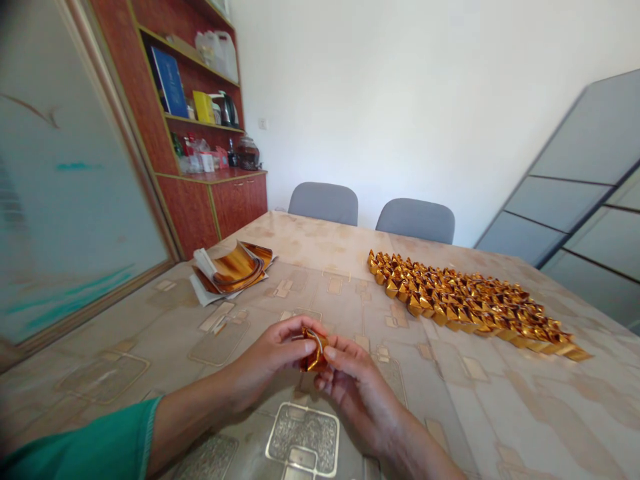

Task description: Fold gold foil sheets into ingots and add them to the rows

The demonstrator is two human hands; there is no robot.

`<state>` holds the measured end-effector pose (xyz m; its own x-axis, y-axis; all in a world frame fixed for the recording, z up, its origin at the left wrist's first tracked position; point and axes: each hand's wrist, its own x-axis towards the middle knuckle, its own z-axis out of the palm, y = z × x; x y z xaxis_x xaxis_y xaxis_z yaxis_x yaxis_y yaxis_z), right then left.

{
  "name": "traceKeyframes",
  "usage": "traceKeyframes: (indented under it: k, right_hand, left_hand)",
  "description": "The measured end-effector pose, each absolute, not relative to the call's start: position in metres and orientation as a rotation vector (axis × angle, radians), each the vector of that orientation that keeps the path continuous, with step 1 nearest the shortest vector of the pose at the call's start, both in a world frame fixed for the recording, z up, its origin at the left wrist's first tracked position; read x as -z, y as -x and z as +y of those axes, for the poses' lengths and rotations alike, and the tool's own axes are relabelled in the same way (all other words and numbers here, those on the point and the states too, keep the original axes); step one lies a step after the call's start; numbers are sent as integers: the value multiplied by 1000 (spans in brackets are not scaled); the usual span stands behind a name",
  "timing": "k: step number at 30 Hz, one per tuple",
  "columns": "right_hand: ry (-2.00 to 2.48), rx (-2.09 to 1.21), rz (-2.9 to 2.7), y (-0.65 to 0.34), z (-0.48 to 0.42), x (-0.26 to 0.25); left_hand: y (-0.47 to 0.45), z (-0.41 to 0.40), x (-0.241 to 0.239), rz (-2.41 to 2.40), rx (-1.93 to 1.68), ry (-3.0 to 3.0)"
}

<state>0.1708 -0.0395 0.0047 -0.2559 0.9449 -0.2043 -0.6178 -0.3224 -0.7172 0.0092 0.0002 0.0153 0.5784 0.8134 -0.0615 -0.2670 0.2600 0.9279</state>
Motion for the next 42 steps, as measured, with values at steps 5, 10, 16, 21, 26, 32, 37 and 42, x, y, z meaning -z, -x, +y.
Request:
traceKeyframes:
  k: [5, 10, 16, 21, 26, 32, 37, 42]
  right_hand:
    - [785, -1808, -614, -173, -39, 2]
    - [705, -1862, -473, -182, -36, 4]
    - [699, -1832, -575, -184, -34, 2]
    - [938, -1448, -888, -179, -39, -3]
    - [1029, -834, -1514, -181, -48, -14]
    - [1024, -629, -1743, -180, -45, -15]
    - [1022, -623, -1745, -179, -46, -15]
    - [1069, -574, -1821, -177, -46, -15]
  left_hand:
    - [-10, -1, -15, 675, -781, -1054]
    - [-3, 5, -18, 591, -790, -1181]
    - [-2, 11, -15, 498, -818, -1416]
    - [-6, 11, -10, 676, -986, -1421]
    - [-7, 9, -11, 737, -1046, -1476]
    - [-11, 8, -8, 651, -1027, -1353]
    - [-14, 7, -7, 549, -986, -1213]
    - [-15, 7, -5, 551, -977, -1184]
